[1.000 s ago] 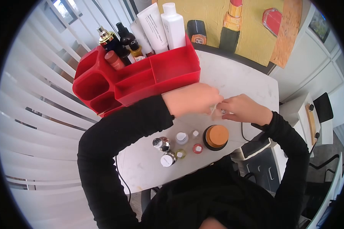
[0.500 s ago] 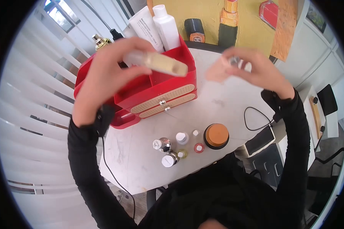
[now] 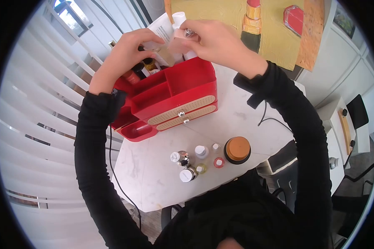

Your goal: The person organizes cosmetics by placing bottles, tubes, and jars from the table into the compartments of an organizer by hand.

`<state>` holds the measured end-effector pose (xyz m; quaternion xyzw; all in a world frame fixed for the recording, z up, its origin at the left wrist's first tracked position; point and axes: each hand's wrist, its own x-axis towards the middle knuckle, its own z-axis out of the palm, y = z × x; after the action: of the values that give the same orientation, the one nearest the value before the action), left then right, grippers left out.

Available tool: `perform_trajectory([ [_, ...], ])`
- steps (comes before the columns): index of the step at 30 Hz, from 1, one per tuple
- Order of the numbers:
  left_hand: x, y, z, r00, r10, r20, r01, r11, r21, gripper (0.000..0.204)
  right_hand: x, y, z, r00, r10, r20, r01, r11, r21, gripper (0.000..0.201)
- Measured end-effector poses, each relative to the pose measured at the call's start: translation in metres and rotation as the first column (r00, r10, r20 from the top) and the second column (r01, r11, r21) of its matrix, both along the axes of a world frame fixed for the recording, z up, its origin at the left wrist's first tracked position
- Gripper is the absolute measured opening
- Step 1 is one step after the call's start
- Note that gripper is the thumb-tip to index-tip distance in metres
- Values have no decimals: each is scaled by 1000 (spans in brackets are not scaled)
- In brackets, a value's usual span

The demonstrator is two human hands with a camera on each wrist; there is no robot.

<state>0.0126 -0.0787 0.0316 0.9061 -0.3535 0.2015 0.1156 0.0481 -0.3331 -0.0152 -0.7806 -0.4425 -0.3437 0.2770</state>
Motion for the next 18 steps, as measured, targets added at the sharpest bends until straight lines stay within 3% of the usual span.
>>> perform_trajectory([
  [5,0,4,-2,991,-60,118,52,996,73,35,12,19,-8,992,47,115,-61,990,124,19],
  [14,-14,-13,-19,991,72,113,-85,991,106,32,22,36,-11,987,82,136,-96,990,102,22],
  [16,-1,-9,-19,992,-22,125,4,990,141,31,21,34,-7,1000,-9,-29,8,1000,-16,25],
  [18,6,-3,-22,993,-22,117,11,995,100,32,19,34,-7,998,20,-57,-20,1000,0,23],
])
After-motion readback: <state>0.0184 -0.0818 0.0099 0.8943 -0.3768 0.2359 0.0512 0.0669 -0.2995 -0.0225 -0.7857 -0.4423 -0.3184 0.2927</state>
